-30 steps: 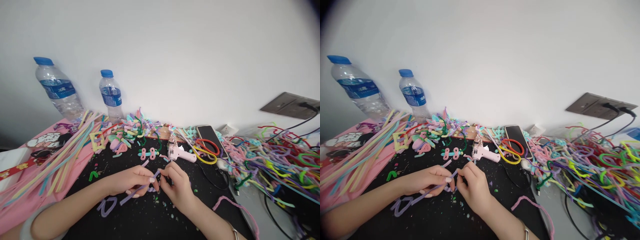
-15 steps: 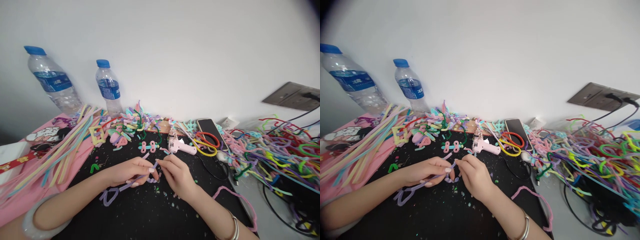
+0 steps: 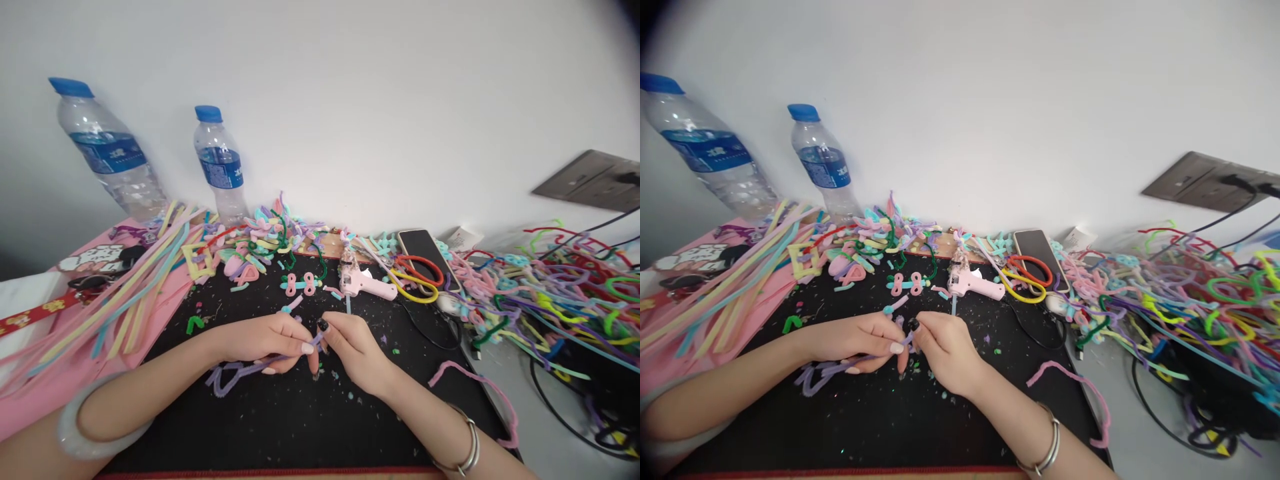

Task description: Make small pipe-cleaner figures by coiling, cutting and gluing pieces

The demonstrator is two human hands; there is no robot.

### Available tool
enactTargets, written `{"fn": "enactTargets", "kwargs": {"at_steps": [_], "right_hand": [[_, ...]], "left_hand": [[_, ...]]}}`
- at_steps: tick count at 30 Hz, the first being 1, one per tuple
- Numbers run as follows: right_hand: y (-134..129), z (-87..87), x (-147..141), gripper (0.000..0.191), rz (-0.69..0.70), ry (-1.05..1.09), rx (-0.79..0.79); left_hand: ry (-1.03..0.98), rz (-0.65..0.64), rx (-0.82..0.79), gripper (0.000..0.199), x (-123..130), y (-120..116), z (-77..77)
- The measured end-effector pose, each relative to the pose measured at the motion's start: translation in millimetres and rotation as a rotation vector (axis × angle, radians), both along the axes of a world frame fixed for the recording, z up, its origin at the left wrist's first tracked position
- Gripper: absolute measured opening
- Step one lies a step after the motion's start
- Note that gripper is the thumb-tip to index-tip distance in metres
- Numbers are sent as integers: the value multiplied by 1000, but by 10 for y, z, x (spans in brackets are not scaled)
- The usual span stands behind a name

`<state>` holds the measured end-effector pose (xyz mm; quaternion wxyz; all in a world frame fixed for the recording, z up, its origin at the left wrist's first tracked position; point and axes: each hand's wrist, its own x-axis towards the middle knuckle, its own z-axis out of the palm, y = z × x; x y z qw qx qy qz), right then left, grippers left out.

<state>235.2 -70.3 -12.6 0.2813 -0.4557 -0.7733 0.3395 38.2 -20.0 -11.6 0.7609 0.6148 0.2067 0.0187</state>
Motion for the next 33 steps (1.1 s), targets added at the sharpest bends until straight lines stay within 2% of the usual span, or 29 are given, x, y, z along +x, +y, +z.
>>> {"fn": "enactTargets", "kwargs": {"at_steps": [12,33], "right_hand": [[7,-28,-32,31,-60,-73,-18],[10,-48,-7,24,-200,-199,239]], "left_hand": [[8,34,-47,33,6,10,15],[20,152,-101,29,66,5,11]]}}
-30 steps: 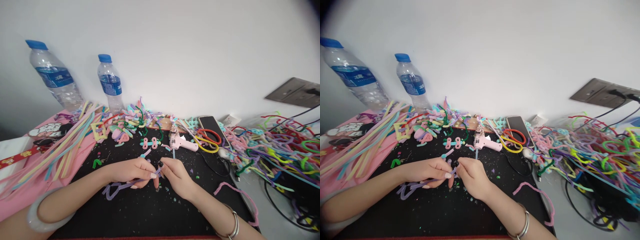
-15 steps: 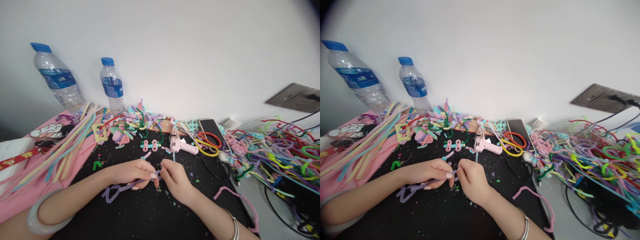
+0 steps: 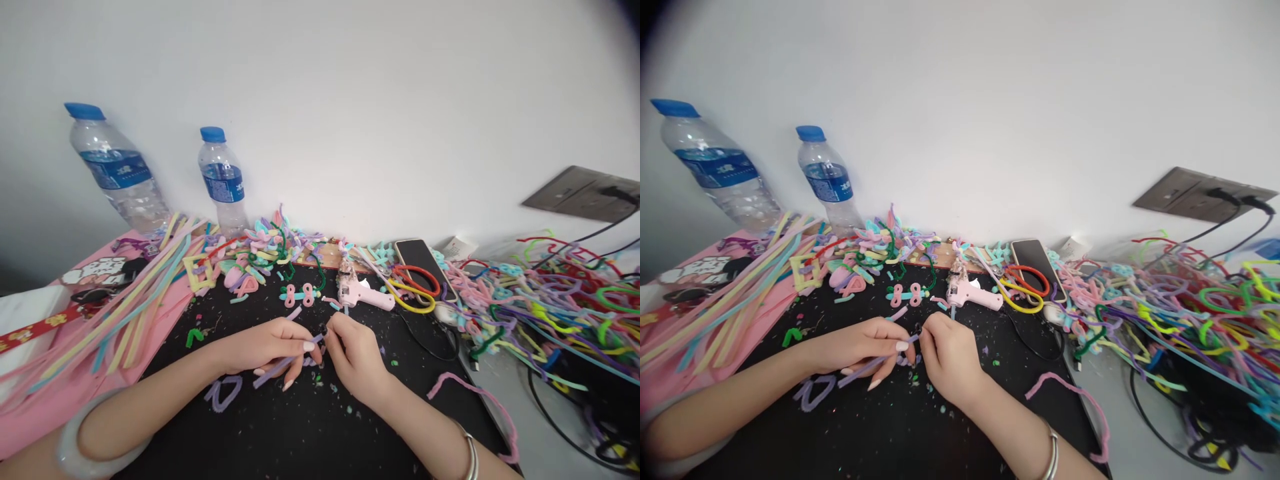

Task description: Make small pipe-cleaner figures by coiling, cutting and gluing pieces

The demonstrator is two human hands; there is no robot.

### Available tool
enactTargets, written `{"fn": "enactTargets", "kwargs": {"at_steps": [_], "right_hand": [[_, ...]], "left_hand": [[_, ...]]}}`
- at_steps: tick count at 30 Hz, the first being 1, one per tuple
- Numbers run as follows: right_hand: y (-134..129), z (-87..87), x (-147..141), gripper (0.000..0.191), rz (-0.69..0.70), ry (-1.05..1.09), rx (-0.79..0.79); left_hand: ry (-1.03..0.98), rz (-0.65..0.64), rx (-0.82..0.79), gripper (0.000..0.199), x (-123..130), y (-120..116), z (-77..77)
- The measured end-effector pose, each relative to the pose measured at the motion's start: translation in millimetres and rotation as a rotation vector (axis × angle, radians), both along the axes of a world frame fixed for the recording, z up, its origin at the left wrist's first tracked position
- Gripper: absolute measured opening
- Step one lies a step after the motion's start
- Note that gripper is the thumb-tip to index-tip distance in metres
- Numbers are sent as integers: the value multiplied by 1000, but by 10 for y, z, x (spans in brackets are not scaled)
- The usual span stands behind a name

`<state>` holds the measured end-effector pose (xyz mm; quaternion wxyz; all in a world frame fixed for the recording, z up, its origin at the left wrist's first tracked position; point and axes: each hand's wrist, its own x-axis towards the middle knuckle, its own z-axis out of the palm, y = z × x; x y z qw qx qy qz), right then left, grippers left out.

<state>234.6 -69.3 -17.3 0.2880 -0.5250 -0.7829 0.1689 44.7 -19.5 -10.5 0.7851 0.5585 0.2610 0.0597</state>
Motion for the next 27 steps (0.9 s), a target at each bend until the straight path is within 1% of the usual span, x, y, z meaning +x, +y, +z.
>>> {"fn": "enactTargets", "kwargs": {"at_steps": [6,10,15,21,27], "right_hand": [[-2,5,-5,22,-4,-74,53],[-13,2,-6,22,-32,-118,87],[14,6,46,24,-45,-11,3],[50,-1,61,24,53,39,-40],[47,-28,49,23,67,8,-6]], "left_hand": [[16,14,5,27,9,-6,-15],[15,12,25,28,3,-9,-36],[38,29,42,29,6,-17,-14],[46,5,36,31,4,-28,-6],[45,7,48,29,22,-18,1]]}}
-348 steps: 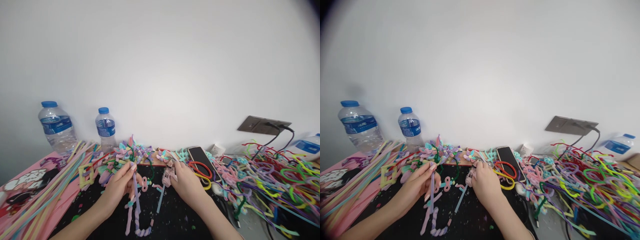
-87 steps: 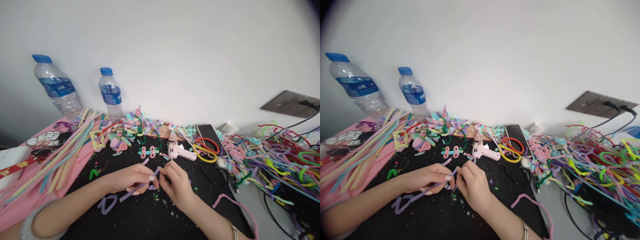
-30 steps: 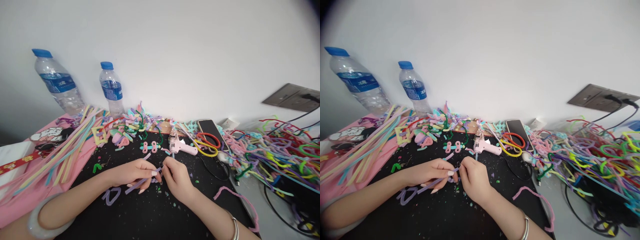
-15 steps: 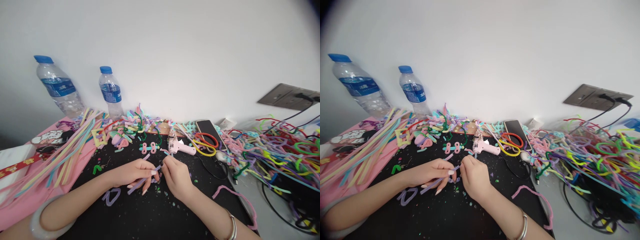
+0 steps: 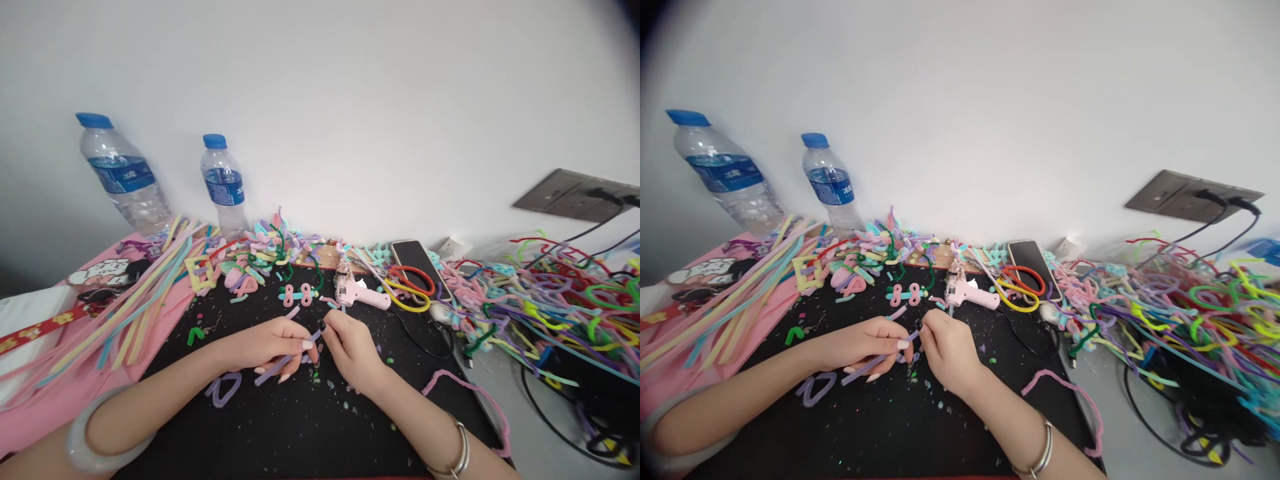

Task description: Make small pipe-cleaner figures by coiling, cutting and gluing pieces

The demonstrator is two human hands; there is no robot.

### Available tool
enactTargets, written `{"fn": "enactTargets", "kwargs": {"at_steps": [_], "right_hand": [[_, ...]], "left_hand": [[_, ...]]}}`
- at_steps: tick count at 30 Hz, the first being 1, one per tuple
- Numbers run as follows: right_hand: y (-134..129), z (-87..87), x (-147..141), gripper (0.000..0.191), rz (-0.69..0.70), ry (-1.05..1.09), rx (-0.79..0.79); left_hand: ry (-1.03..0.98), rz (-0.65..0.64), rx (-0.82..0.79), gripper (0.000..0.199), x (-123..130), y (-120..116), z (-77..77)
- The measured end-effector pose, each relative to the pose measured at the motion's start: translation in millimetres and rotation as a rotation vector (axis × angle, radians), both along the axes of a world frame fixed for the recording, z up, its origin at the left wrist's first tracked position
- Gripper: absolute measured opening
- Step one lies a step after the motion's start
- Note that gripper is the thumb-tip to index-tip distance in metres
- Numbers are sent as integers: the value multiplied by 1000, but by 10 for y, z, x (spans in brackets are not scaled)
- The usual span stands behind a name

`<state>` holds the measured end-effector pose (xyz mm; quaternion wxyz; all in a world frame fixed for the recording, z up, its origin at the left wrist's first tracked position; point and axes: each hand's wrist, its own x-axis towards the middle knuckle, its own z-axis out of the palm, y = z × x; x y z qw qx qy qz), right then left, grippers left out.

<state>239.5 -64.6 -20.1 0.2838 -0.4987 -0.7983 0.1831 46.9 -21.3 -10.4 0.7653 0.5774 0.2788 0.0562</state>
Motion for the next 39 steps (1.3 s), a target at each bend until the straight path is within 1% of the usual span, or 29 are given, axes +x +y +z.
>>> {"fn": "enactTargets", "kwargs": {"at_steps": [4,6,9,11,12,13,15,18,20,23,26,29,31,33,36,39], "right_hand": [[1,27,32,22,-1,-25,39],[34,58,77,20,-45,-31,79],[138,90,198,18,-217,-71,186],[225,80,304,32,-345,-163,270],[265,65,358,40,-396,-216,278],[301,45,408,44,-422,-269,255],[353,2,487,46,-442,-346,179],[383,-40,540,45,-449,-377,122],[386,-41,542,43,-442,-301,132],[385,-21,528,35,-387,-46,144],[380,-8,508,24,-311,236,44],[367,-19,484,24,-207,434,-85],[355,-32,467,28,-127,494,-148],[345,-39,452,28,-73,507,-193],[333,-34,434,26,-45,487,-230],[332,-28,425,26,-42,455,-227]], "left_hand": [[0,15,-2,28,6,-5,34],[-5,36,-15,29,-1,-11,37],[-31,80,-57,29,-11,-15,5],[-60,98,-94,28,-13,-11,-32],[-75,103,-114,27,-14,-7,-52],[-88,110,-132,27,-16,-4,-70],[-110,129,-162,25,-20,2,-96],[-139,167,-185,25,-26,2,-107],[-145,193,-187,27,-26,-2,-97],[-139,255,-183,29,-15,-5,-76],[-140,337,-163,31,0,-1,-69],[-136,394,-135,32,13,4,-76],[-134,409,-128,32,18,4,-79],[-135,415,-123,32,23,0,-77],[-130,416,-118,32,28,-4,-70],[-123,410,-117,34,30,-2,-69]]}}
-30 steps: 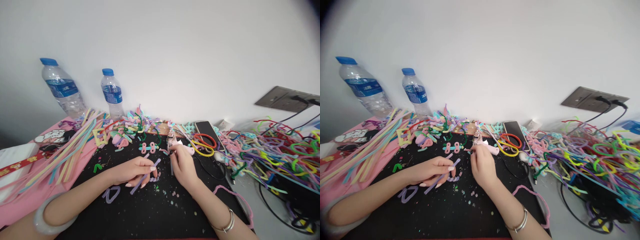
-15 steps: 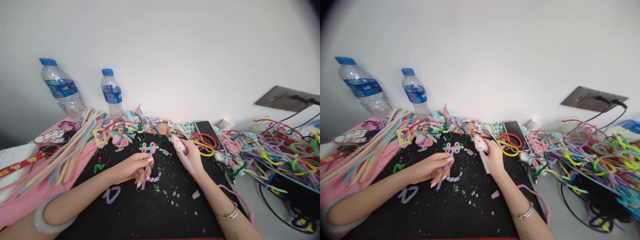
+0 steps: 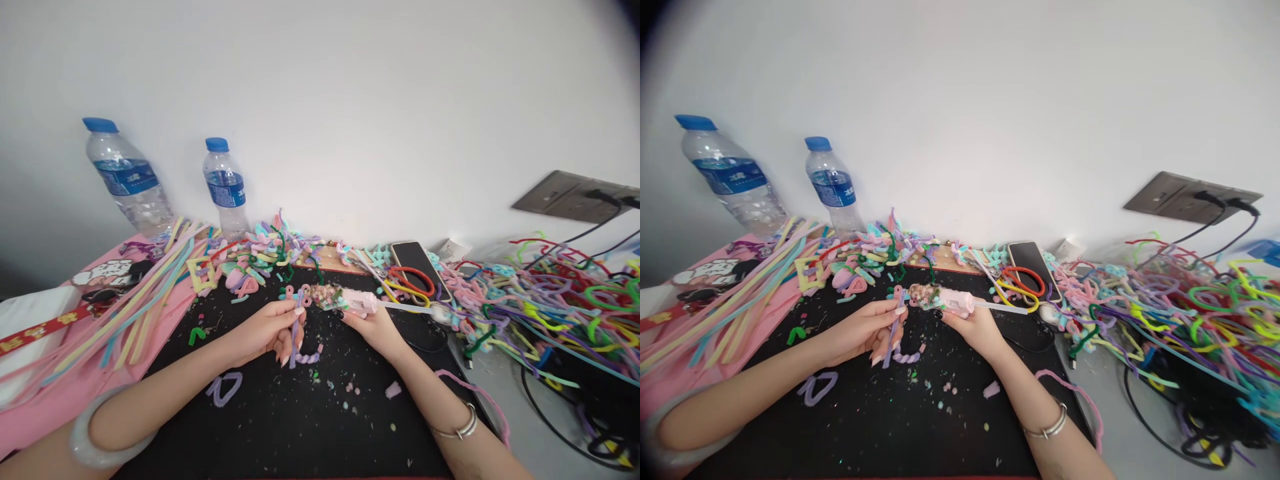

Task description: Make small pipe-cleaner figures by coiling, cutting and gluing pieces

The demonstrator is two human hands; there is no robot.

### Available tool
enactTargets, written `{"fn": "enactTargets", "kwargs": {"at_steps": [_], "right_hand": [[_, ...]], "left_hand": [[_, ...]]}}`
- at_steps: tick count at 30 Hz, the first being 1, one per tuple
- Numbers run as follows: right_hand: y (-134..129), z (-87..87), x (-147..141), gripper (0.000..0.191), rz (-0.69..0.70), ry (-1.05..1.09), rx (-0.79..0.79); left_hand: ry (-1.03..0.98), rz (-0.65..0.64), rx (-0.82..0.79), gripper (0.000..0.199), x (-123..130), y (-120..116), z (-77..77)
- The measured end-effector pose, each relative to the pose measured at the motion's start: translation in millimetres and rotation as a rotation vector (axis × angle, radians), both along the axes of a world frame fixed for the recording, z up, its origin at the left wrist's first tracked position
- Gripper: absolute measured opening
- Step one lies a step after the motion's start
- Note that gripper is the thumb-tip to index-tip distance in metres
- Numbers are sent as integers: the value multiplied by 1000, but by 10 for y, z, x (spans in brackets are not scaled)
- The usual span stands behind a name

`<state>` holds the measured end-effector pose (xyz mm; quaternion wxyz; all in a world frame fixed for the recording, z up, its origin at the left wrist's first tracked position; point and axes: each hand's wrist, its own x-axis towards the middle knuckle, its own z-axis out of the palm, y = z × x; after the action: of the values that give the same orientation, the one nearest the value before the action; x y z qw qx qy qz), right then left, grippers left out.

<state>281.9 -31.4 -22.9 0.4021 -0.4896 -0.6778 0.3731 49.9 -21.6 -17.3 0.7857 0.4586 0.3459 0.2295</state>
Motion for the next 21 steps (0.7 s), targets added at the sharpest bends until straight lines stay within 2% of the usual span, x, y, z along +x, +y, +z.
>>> {"fn": "enactTargets", "kwargs": {"at_steps": [9,21], "right_hand": [[12,-26,3,19,-13,-83,54],[11,-17,-10,18,-6,-83,52]], "left_hand": [[-9,-21,10,31,5,5,-3],[-2,-27,2,32,6,1,-14]]}}
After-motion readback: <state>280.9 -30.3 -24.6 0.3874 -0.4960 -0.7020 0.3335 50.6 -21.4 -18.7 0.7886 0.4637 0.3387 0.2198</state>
